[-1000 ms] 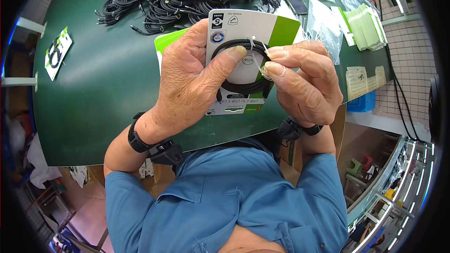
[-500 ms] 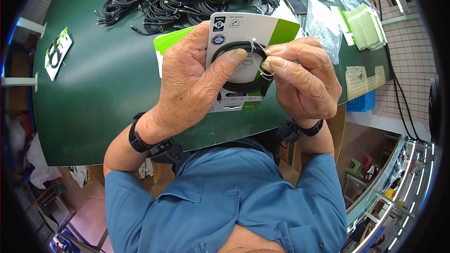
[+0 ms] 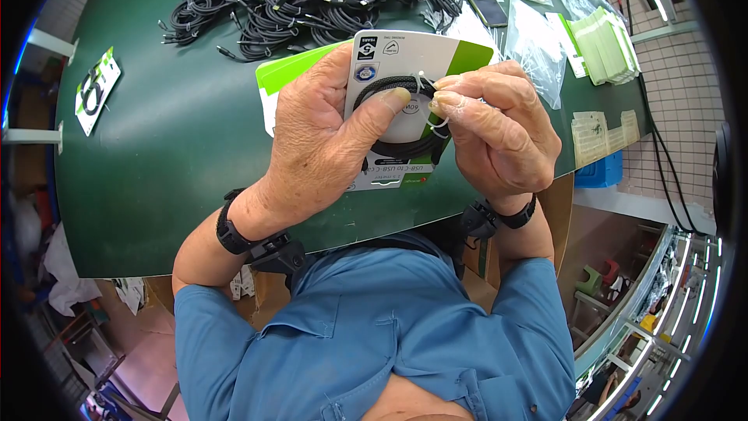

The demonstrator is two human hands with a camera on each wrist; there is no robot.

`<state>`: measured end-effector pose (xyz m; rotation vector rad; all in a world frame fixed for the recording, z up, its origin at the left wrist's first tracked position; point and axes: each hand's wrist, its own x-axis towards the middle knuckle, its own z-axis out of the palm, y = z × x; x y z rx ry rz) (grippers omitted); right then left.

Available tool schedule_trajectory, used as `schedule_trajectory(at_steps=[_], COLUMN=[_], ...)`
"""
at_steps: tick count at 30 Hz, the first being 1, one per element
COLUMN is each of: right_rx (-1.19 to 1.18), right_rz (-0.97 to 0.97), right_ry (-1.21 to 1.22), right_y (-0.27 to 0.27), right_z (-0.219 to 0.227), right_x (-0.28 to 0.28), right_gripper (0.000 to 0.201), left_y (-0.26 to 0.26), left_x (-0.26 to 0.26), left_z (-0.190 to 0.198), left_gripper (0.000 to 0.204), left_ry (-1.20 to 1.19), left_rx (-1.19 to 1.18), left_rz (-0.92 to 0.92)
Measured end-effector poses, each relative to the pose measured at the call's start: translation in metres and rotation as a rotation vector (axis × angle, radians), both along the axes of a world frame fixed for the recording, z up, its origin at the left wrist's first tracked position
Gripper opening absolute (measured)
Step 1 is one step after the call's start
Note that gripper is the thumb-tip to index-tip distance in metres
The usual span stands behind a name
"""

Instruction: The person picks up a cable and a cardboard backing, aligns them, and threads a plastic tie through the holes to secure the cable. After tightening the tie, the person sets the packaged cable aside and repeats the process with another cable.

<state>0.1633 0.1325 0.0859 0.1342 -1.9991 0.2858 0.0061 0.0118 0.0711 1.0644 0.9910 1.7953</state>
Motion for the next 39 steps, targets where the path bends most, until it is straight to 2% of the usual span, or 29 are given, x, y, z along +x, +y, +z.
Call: schedule_trajectory(at_steps=[3, 11, 20, 23, 28, 31, 32, 35, 36, 39], right_rx=[-0.011, -0.047, -0.025, -0.021, -0.164, -0.473, -0.483, -1.114, -1.128, -1.554], right_rz=[-0.033, -0.122, -0.127, -0.145, -0.085, -0.111, -0.119, -0.087, -0.096, 0.574], right_ry=[-0.024, -0.197, -0.208, -0.334, -0.372, -0.343, -0.328, -0.395, -0.377, -0.54], right_y=[-0.001, -0.001, -0.003, 0.0, 0.002, -0.001, 0.001, 0.022, 0.024, 0.028], right_z=[0.001, 0.014, 0.014, 0.02, 0.029, 0.039, 0.037, 0.03, 0.021, -0.019], right_x=[0.0, 0.006, 0.01, 0.012, 0.021, 0.031, 0.032, 0.034, 0.034, 0.021], right_gripper=[0.025, 0.024, 0.021, 0.023, 0.029, 0.027, 0.027, 0.025, 0.025, 0.029], left_y=[0.0, 0.002, 0.002, 0.003, -0.001, -0.003, -0.004, -0.007, -0.007, -0.007], left_x=[-0.002, 0.001, 0.002, 0.003, 0.001, 0.001, 0.0, -0.001, -0.001, -0.001], left_z=[-0.004, -0.01, -0.015, -0.019, -0.01, 0.003, 0.005, 0.011, 0.011, 0.007], left_gripper=[0.031, 0.031, 0.031, 0.031, 0.031, 0.032, 0.032, 0.034, 0.034, 0.037], left_ry=[0.106, 0.192, 0.174, 0.158, 0.27, 0.217, 0.231, 0.158, 0.168, 0.257], left_rx=[-0.015, -0.014, -0.039, -0.045, -0.091, -0.113, -0.119, -0.111, -0.121, -0.081], left_rz=[0.022, 0.078, 0.048, 0.045, 0.003, -0.034, -0.047, -0.124, -0.143, -0.176])
